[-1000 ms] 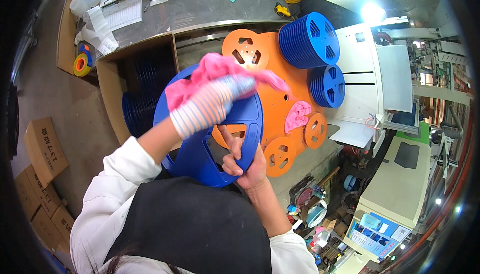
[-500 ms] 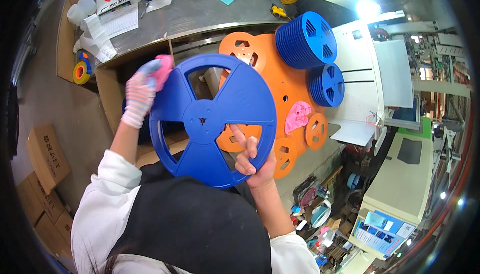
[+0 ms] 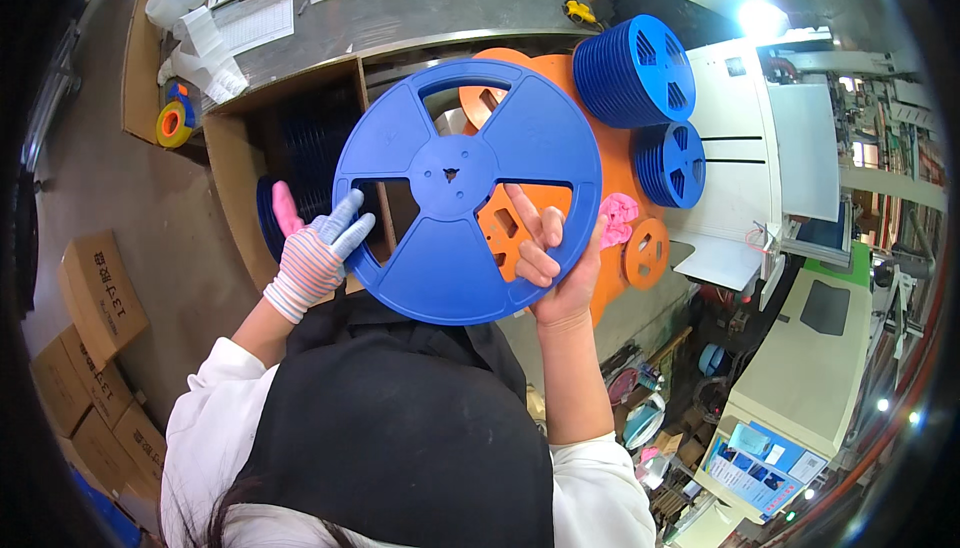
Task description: The person wipes the surface of blue plastic spools with a pink cloth, then places them into a cardboard box. The person repeats this process for multiple spools, handling them one at a time.
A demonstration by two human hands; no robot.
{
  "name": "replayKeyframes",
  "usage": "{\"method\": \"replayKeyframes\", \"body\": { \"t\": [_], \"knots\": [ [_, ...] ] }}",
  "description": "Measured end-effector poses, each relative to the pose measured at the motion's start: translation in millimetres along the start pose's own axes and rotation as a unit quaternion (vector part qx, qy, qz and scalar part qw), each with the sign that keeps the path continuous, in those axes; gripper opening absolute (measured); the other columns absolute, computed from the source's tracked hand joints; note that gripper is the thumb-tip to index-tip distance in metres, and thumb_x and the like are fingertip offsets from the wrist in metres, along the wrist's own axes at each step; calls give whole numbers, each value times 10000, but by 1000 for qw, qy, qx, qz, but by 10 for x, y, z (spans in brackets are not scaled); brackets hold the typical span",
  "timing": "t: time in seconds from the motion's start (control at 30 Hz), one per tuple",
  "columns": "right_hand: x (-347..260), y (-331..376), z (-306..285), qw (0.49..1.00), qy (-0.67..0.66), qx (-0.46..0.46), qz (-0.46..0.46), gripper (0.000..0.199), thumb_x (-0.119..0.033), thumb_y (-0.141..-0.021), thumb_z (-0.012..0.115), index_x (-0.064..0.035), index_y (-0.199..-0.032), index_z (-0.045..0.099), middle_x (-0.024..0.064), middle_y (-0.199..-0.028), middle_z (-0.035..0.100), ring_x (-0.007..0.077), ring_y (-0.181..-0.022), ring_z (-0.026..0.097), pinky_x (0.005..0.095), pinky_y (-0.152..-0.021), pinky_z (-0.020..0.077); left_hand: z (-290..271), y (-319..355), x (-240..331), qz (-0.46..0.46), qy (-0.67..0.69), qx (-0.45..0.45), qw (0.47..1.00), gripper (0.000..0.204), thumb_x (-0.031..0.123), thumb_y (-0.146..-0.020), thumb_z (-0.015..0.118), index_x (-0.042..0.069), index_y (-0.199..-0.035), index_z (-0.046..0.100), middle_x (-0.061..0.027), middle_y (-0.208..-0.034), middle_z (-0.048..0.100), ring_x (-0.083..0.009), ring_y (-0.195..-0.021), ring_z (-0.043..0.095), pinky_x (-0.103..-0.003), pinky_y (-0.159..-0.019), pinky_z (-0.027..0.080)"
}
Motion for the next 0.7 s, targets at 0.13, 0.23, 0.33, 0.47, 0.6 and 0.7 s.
{"method": "replayKeyframes", "body": {
  "t": [0.13, 0.23, 0.33, 0.47, 0.6, 0.7],
  "knots": [
    [-107, 8, 102, 981, 169, 85, -41, 536, -566, -992, 427, -41, -1004, 531, 217, -1548, 302, 183, -833, 651, 291, -678, 534, 24, 7, -77, -205, 477, 9, 855, 323, 52, -904, 610, 76, -1227, 612, -122, -1196, 654, -167, -964, 648, -322, -922, 490],
    [-298, -53, -54, 922, 351, 103, -125, 533, -556, -1003, 412, -51, -1090, 557, 215, -1488, 407, 260, -1027, 660, 355, -813, 552, -7, 57, 6, -228, 591, 26, 773, 211, 94, -971, 583, 14, -1158, 638, -106, -1054, 703, -188, -1009, 661, -329, -942, 502],
    [-461, 27, -429, 786, 523, 240, -228, 460, -479, -1035, 394, -72, -1171, 560, 184, -1438, 482, 245, -1118, 608, 337, -872, 510, 43, 178, 55, -303, 771, -10, 560, 224, 251, -980, 597, 33, -1017, 630, -146, -1020, 700, -235, -995, 670, -378, -944, 516],
    [-302, 237, -848, 752, 525, 342, -205, 465, -449, -1046, 359, -90, -1320, 470, 153, -1517, 374, 244, -1268, 488, 366, -978, 439, 24, 306, 2, -329, 819, 2, 471, 269, 305, -924, 680, 55, -1016, 635, -134, -996, 701, -266, -989, 678, -406, -943, 530],
    [-71, 225, -842, 820, 463, 286, -181, 612, -516, -1038, 326, -93, -1482, 340, 106, -1523, 381, 209, -1290, 465, 348, -1002, 413, 10, 390, -29, -341, 820, -16, 459, 297, 351, -887, 718, 71, -949, 642, -132, -944, 702, -253, -957, 684, -395, -913, 552],
    [40, 123, -733, 843, 455, 240, -160, 675, -553, -1027, 315, -96, -1522, 279, 94, -1527, 380, 215, -1325, 446, 343, -1022, 408, 11, 414, -24, -353, 817, -19, 456, 286, 321, -896, 711, 59, -978, 632, -139, -964, 700, -261, -959, 683, -412, -920, 550]
  ]
}}
Point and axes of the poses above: each hand's wrist, its own y-axis away from the middle knuckle, its own z-axis out of the palm, x = y × z, the point moved 4 cm from there along -y, towards the middle knuckle
